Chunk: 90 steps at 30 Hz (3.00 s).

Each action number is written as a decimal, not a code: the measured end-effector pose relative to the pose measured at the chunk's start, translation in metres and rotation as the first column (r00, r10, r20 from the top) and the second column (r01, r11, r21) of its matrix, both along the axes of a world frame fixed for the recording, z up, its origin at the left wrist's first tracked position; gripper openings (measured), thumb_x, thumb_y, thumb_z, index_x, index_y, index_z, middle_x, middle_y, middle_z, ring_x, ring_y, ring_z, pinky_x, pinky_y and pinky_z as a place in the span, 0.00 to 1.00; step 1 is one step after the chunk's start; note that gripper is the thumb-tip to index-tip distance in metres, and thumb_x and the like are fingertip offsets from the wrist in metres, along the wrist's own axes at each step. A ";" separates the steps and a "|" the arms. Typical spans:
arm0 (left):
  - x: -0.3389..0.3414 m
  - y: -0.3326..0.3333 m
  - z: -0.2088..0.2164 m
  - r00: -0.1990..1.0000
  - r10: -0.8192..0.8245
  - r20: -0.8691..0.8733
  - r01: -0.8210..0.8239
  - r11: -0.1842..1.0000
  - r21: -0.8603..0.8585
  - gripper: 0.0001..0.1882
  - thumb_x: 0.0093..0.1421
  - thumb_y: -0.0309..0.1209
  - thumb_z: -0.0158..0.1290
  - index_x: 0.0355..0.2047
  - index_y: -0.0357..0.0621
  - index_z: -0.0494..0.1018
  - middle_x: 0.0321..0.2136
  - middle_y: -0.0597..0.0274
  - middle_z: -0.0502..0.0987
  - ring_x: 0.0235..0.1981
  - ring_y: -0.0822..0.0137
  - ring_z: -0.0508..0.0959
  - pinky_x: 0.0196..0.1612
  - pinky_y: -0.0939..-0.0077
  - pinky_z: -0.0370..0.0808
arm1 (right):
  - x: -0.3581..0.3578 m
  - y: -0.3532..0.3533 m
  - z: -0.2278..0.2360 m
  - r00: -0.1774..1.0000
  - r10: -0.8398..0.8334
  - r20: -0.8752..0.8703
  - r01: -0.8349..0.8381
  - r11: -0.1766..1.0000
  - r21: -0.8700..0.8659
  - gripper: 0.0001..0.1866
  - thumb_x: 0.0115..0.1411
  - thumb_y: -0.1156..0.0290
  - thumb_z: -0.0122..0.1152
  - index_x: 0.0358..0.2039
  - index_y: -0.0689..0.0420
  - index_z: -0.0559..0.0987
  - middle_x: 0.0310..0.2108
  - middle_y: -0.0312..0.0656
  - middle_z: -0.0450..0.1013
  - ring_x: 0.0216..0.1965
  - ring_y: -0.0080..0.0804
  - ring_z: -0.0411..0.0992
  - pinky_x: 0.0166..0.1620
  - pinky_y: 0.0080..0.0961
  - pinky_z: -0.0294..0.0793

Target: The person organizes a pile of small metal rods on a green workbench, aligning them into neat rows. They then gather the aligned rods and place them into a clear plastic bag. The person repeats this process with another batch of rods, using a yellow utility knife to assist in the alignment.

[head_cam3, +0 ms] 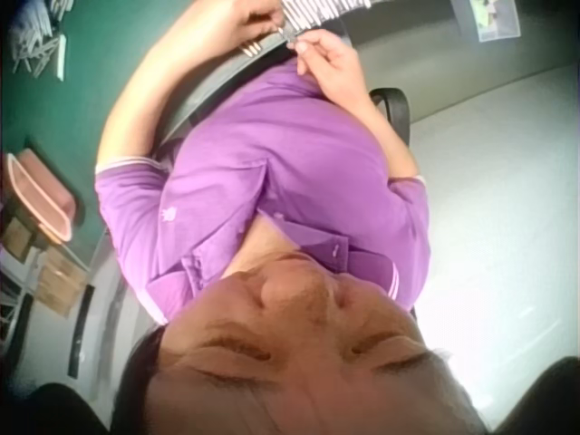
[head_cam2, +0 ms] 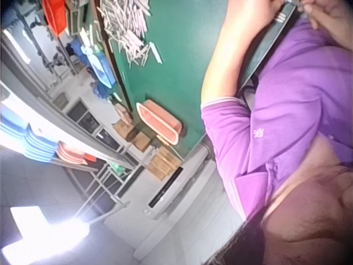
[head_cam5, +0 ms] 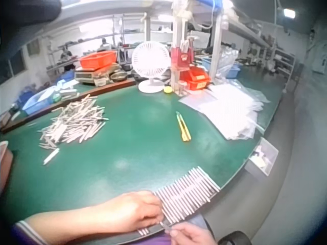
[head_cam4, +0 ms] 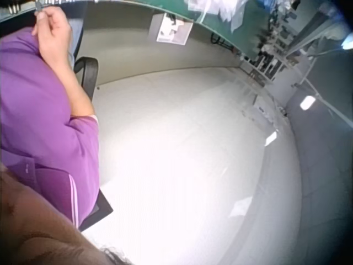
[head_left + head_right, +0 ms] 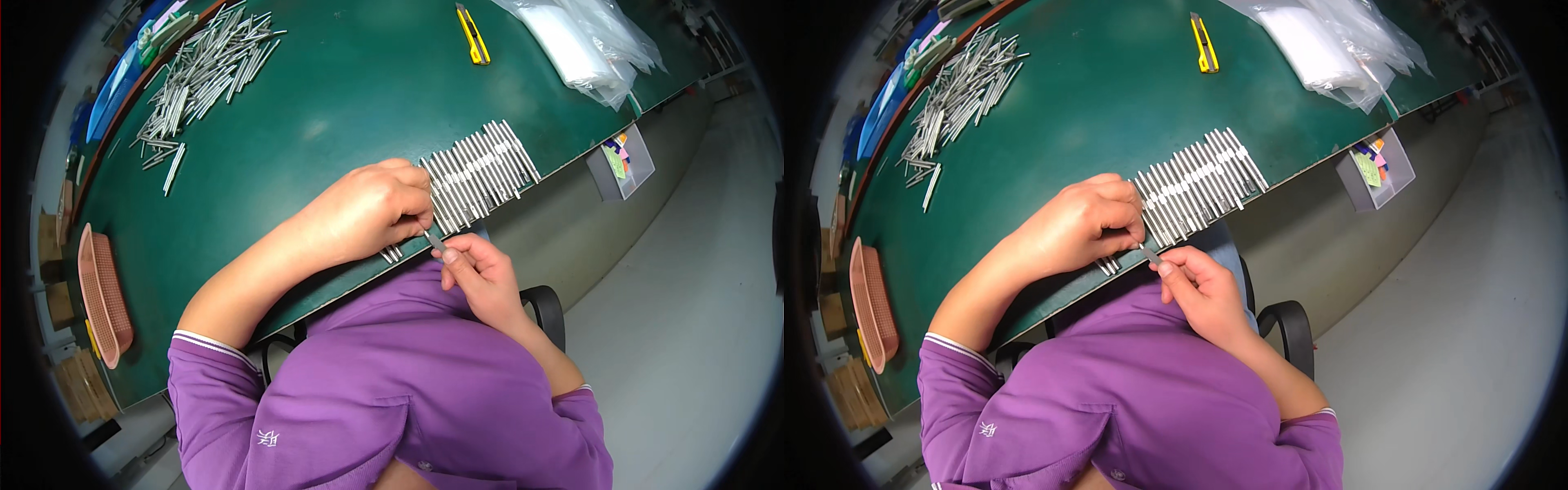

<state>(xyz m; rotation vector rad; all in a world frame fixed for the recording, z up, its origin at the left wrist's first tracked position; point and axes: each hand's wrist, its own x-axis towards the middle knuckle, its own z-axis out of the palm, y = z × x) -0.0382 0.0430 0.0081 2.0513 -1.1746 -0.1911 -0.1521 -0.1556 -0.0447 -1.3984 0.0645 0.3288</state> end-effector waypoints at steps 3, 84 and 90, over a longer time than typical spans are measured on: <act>0.000 0.000 0.000 0.999 0.029 -0.036 -0.029 1.000 0.012 0.06 0.47 0.21 0.62 0.25 0.41 0.76 0.27 0.61 0.74 0.35 0.58 0.75 0.40 0.65 0.73 | -0.001 0.001 -0.003 1.000 -0.015 0.004 0.015 1.000 -0.012 0.08 0.69 0.70 0.53 0.41 0.62 0.77 0.23 0.31 0.70 0.26 0.13 0.66 0.30 0.13 0.63; -0.015 0.012 0.004 0.997 0.065 -0.033 -0.064 0.997 0.030 0.06 0.50 0.21 0.62 0.29 0.40 0.77 0.30 0.61 0.75 0.37 0.58 0.76 0.41 0.65 0.74 | -0.007 -0.004 -0.004 0.997 0.035 -0.065 -0.030 0.997 0.077 0.09 0.69 0.70 0.53 0.41 0.63 0.76 0.24 0.32 0.71 0.27 0.15 0.69 0.32 0.14 0.67; -0.015 0.012 0.008 0.996 0.068 -0.058 -0.065 0.996 0.057 0.06 0.50 0.21 0.61 0.29 0.40 0.77 0.29 0.60 0.74 0.36 0.58 0.75 0.40 0.65 0.73 | -0.008 -0.002 -0.005 0.997 0.043 -0.071 -0.035 0.994 0.099 0.09 0.69 0.70 0.53 0.41 0.63 0.76 0.25 0.33 0.72 0.27 0.15 0.69 0.32 0.14 0.67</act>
